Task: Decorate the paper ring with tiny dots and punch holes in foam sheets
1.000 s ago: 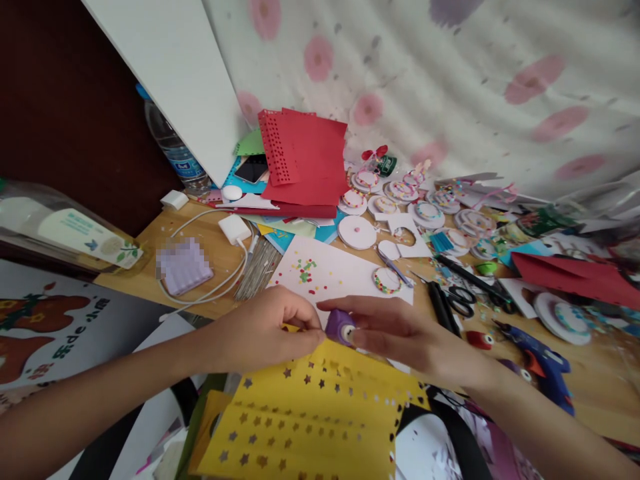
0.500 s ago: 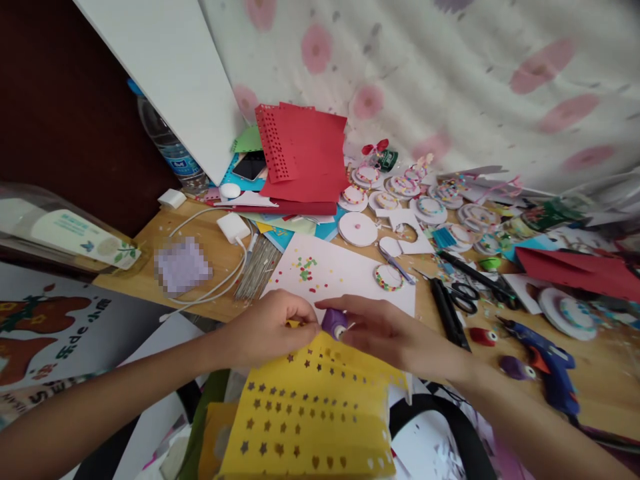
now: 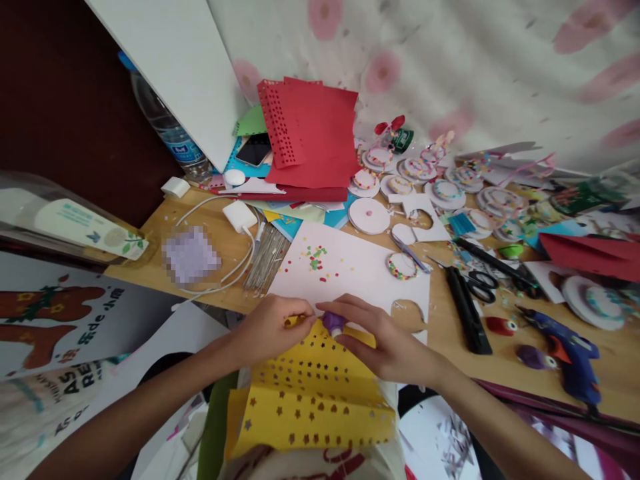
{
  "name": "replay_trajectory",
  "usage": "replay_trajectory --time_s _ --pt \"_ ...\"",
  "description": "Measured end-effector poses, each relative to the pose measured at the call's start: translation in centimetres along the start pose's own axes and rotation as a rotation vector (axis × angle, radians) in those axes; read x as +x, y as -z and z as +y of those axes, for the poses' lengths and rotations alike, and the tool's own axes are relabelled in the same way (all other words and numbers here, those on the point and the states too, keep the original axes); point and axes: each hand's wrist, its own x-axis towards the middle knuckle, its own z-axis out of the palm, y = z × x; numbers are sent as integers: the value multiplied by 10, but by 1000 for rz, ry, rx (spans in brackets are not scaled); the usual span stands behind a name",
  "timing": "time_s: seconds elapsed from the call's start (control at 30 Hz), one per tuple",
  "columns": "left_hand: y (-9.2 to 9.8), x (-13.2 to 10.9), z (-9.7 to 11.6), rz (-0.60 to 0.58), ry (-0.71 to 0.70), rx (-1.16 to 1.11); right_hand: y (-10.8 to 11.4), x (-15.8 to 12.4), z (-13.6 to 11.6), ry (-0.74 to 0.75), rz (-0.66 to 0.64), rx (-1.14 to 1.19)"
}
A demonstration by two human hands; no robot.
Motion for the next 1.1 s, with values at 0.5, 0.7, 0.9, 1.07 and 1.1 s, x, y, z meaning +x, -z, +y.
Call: replay_trajectory --time_s 0.5,0.7,0.9,1.07,1.1 --pt "0 -14 10 53 -86 -71 -4 -4 -14 -225 22 326" --pt "4 -10 14 84 -70 -108 7 -1 -20 -196 1 221" --pt "6 -8 17 46 -75 -108 11 0 -25 -258 9 162" --pt "6 -12 20 16 -119 -55 16 3 -30 -266 -45 144" --pt "7 -12 21 27 -122 -65 17 2 -31 -266 -38 120"
